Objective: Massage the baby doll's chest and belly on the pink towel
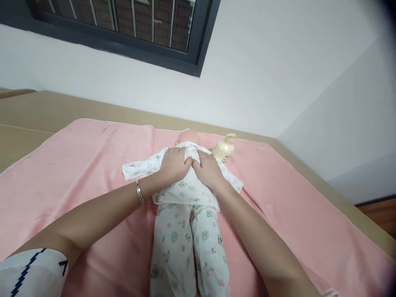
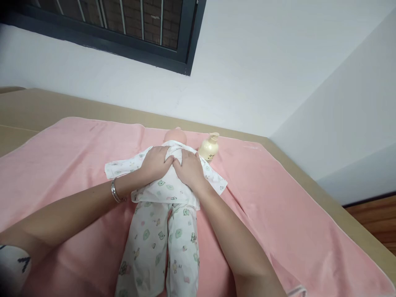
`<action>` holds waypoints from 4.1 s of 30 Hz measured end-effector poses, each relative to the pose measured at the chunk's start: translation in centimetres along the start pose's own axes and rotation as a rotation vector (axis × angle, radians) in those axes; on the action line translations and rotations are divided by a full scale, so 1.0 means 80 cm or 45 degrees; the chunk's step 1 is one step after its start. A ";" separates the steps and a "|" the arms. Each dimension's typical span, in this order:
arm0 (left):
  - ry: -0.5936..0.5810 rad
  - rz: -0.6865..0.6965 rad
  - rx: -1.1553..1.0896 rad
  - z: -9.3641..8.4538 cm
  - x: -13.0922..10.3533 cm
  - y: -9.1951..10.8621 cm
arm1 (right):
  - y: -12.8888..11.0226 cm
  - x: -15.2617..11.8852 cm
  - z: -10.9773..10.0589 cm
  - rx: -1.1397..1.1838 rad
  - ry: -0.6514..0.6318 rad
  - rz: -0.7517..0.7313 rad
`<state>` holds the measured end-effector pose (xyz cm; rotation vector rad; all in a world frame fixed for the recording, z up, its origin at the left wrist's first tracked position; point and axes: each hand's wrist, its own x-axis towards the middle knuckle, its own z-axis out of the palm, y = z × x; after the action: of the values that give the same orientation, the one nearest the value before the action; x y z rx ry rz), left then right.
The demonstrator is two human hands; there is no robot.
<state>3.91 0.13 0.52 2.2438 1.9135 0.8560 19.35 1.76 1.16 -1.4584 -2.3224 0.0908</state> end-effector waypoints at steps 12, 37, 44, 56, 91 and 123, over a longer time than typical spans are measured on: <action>0.016 -0.040 0.029 0.002 0.000 0.002 | -0.012 -0.001 -0.009 -0.232 0.008 0.004; -0.090 -0.007 0.060 -0.001 0.005 -0.009 | -0.035 -0.017 -0.016 -0.021 -0.119 0.041; -0.020 0.209 0.114 0.001 -0.025 0.014 | -0.009 0.006 -0.007 -0.004 -0.093 0.105; -0.048 0.121 0.276 -0.008 -0.021 0.015 | -0.005 0.006 -0.004 0.139 -0.063 0.024; 0.004 -0.047 0.126 0.003 -0.001 0.002 | -0.004 0.008 0.003 -0.247 0.019 0.013; -0.044 0.072 0.348 -0.021 -0.030 0.027 | -0.028 -0.007 -0.020 -0.041 -0.072 0.043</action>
<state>4.93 -3.07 1.90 2.4536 2.0724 0.5866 18.22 0.02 3.05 -1.5295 -2.3550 0.1063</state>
